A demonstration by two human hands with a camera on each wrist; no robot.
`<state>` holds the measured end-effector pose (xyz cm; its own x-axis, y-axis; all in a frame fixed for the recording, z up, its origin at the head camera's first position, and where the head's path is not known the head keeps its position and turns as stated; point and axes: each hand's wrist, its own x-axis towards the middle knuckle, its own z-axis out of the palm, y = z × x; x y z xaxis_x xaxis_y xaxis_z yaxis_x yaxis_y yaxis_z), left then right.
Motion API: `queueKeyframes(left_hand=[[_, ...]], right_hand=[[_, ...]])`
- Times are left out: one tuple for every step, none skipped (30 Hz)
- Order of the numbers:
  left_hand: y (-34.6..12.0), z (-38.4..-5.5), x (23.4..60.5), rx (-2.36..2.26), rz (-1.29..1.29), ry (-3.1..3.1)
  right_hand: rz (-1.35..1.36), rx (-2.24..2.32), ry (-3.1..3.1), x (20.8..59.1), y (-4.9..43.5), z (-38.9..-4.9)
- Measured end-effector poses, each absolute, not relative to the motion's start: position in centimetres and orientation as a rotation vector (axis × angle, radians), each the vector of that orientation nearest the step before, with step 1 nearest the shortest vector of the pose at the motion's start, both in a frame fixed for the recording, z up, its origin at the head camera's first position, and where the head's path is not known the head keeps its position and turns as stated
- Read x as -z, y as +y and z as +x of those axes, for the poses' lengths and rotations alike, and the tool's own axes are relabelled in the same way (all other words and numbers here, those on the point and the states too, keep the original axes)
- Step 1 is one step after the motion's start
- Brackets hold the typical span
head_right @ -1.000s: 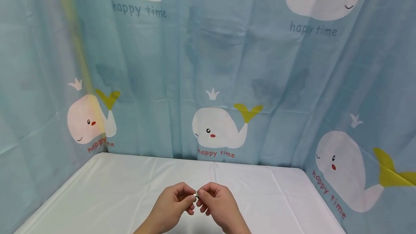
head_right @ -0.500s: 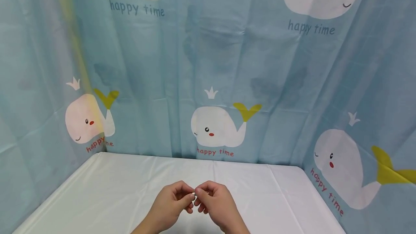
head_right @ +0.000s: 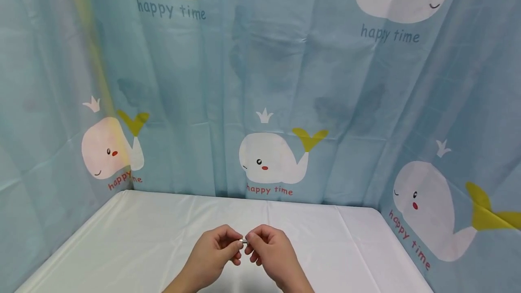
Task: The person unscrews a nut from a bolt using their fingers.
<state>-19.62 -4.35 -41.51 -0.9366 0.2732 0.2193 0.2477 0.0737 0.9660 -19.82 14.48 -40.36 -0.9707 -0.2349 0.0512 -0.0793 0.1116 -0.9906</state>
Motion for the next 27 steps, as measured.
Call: queueKeyframes(left_hand=[[-4.35, -19.62, 41.51, -2.051, 0.547, 2.289], [-4.35, -19.61, 41.5, -2.051, 0.539, 2.291], [-4.36, -19.6, 41.48, -2.05, 0.532, 2.295], [-4.37, -19.6, 41.47, -2.053, 0.527, 2.294], [-4.4, -19.59, 41.45, -2.056, 0.526, 2.293], [-4.41, -19.58, 41.44, -2.06, 0.527, 2.293], [-4.43, -19.58, 41.42, -2.059, 0.529, 2.298], [-4.43, -19.56, 41.38, -2.059, 0.537, 2.299], [-4.44, -19.55, 41.37, -2.061, 0.541, 2.296], [-4.43, -19.53, 41.33, -2.058, 0.544, 2.297], [-4.42, -19.52, 41.31, -2.055, 0.547, 2.3], [-4.4, -19.52, 41.28, -2.05, 0.55, 2.306], [-4.38, -19.52, 41.27, -2.046, 0.553, 2.308], [-4.37, -19.52, 41.26, -2.046, 0.551, 2.307], [-4.37, -19.52, 41.25, -2.044, 0.546, 2.31], [-4.36, -19.52, 41.25, -2.043, 0.545, 2.312], [-4.37, -19.54, 41.27, -2.046, 0.542, 2.311], [-4.37, -19.54, 41.29, -2.051, 0.54, 2.308], [-4.37, -19.54, 41.31, -2.06, 0.538, 2.299], [-4.37, -19.54, 41.34, -2.065, 0.537, 2.295], [-4.36, -19.54, 41.36, -2.067, 0.539, 2.294], [-4.36, -19.53, 41.39, -2.073, 0.542, 2.287], [-4.36, -19.54, 41.4, -2.075, 0.546, 2.283], [-4.35, -19.53, 41.43, -2.077, 0.549, 2.279], [-4.34, -19.53, 41.45, -2.077, 0.553, 2.276], [-4.34, -19.54, 41.46, -2.074, 0.556, 2.277], [-4.33, -19.55, 41.47, -2.073, 0.558, 2.279]], right_hand=[[-0.329, 1.995, 2.265, 40.32, 14.5, -19.83], [-0.335, 1.995, 2.278, 40.25, 14.53, -19.83], [-0.337, 1.994, 2.285, 40.18, 14.58, -19.83], [-0.336, 1.993, 2.29, 40.11, 14.62, -19.82], [-0.333, 1.99, 2.288, 40.05, 14.64, -19.8], [-0.324, 1.989, 2.283, 40.03, 14.65, -19.8], [-0.313, 1.987, 2.265, 40.04, 14.65, -19.8], [-0.302, 1.982, 2.251, 40.1, 14.64, -19.81], [-0.29, 1.981, 2.233, 40.19, 14.63, -19.87], [-0.277, 1.978, 2.224, 40.26, 14.59, -19.87], [-0.273, 1.977, 2.216, 40.31, 14.56, -19.88], [-0.27, 1.978, 2.21, 40.33, 14.57, -19.87], [-0.282, 1.981, 2.209, 40.3, 14.57, -19.84], [-0.298, 1.987, 2.217, 40.23, 14.58, -19.83], [-0.314, 1.992, 2.232, 40.13, 14.6, -19.78], [-0.327, 1.999, 2.249, 39.98, 14.62, -19.71], [-0.336, 2.01, 2.257, 39.88, 14.65, -19.71], [-0.338, 2.02, 2.264, 39.79, 14.66, -19.7], [-0.333, 2.03, 2.269, 39.72, 14.66, -19.71], [-0.319, 2.04, 2.265, 39.7, 14.66, -19.74], [-0.301, 2.047, 2.256, 39.71, 14.66, -19.74], [-0.285, 2.058, 2.232, 39.73, 14.65, -19.76], [-0.274, 2.062, 2.21, 39.77, 14.65, -19.76], [-0.269, 2.065, 2.189, 39.81, 14.66, -19.73], [-0.269, 2.068, 2.171, 39.91, 14.66, -19.74], [-0.272, 2.076, 2.154, 39.97, 14.68, -19.71], [-0.277, 2.084, 2.145, 40.02, 14.69, -19.69]])
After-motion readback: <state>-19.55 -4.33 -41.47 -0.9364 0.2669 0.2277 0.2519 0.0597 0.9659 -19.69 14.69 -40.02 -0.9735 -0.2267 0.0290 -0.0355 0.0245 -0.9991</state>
